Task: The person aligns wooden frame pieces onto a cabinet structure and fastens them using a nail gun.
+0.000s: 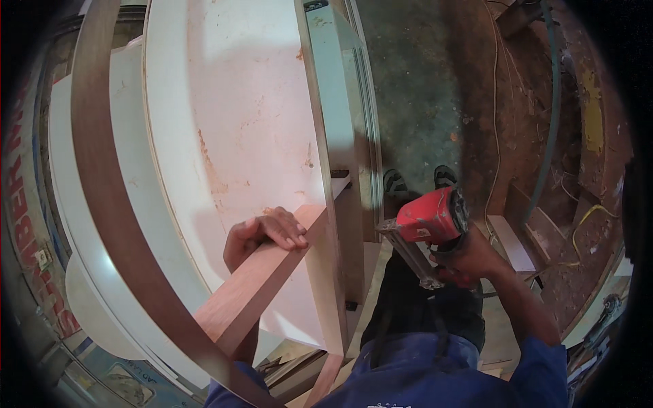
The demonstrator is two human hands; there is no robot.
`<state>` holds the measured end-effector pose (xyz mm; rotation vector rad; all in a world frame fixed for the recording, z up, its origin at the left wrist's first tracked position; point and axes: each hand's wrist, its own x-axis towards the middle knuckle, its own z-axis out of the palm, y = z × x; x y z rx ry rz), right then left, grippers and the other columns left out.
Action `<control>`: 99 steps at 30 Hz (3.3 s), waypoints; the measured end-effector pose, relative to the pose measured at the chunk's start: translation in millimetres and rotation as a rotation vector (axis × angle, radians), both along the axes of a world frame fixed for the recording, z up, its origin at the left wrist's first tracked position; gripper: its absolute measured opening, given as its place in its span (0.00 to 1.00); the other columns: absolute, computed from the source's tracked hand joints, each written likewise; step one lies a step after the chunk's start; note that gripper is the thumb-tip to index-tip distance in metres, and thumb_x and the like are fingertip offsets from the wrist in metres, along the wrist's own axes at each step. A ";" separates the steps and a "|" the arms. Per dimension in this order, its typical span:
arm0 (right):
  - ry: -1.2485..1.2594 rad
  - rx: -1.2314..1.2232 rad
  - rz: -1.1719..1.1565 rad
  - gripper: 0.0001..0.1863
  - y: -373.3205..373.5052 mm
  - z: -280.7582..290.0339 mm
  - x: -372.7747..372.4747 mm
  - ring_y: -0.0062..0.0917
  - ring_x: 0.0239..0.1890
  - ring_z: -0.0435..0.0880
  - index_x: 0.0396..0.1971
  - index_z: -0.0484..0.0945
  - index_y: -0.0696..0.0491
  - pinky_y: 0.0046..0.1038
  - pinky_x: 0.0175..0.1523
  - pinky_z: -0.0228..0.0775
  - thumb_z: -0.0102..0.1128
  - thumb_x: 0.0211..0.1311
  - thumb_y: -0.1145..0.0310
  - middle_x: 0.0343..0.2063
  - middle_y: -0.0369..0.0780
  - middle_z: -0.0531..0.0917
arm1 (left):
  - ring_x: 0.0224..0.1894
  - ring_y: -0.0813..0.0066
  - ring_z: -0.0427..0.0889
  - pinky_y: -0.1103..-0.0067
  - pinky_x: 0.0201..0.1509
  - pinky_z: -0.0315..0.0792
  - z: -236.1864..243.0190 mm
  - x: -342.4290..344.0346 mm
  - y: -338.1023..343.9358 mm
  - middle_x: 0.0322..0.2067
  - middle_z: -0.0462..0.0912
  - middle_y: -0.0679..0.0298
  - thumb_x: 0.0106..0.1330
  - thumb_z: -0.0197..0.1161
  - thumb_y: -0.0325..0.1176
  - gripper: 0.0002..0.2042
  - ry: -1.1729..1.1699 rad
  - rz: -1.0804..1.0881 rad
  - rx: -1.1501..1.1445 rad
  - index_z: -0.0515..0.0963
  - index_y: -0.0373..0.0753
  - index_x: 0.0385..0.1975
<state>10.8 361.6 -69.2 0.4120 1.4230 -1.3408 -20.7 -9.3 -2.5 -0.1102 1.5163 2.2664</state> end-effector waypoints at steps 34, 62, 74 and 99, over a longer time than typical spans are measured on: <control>-0.341 -0.504 -0.429 0.14 2.1 -34.2 13.9 0.20 0.15 0.76 0.37 0.74 0.52 0.27 0.23 0.72 0.73 0.58 0.71 0.18 0.33 0.74 | 0.49 0.52 0.80 0.59 0.70 0.59 77.4 -15.9 18.4 0.30 0.86 0.51 0.80 0.23 0.56 0.42 -0.094 -0.090 -0.307 0.85 0.29 0.32; -0.023 -0.098 -0.375 0.09 27.2 37.2 6.9 0.24 0.16 0.78 0.33 0.78 0.57 0.29 0.25 0.70 0.71 0.55 0.77 0.17 0.38 0.77 | 0.51 0.53 0.82 0.64 0.61 0.70 10.4 -90.8 26.2 0.41 0.88 0.51 0.70 0.57 0.51 0.22 0.319 -1.097 -1.010 0.88 0.37 0.40; 0.100 0.125 -0.170 0.12 63.5 108.8 47.2 0.21 0.20 0.79 0.40 0.79 0.60 0.29 0.25 0.70 0.72 0.57 0.78 0.21 0.37 0.80 | 0.40 0.59 0.87 0.61 0.51 0.77 1.3 -106.5 54.8 0.31 0.89 0.58 0.65 0.58 0.59 0.23 0.187 -1.573 -1.169 0.91 0.47 0.32; -0.229 -0.370 -0.532 0.10 -30.6 51.5 15.6 0.24 0.15 0.75 0.30 0.75 0.55 0.31 0.23 0.72 0.71 0.62 0.72 0.17 0.36 0.75 | 0.35 0.68 0.86 0.69 0.52 0.76 32.9 -33.0 -5.2 0.28 0.87 0.55 0.80 0.51 0.46 0.28 -0.101 -0.270 -0.294 0.85 0.34 0.20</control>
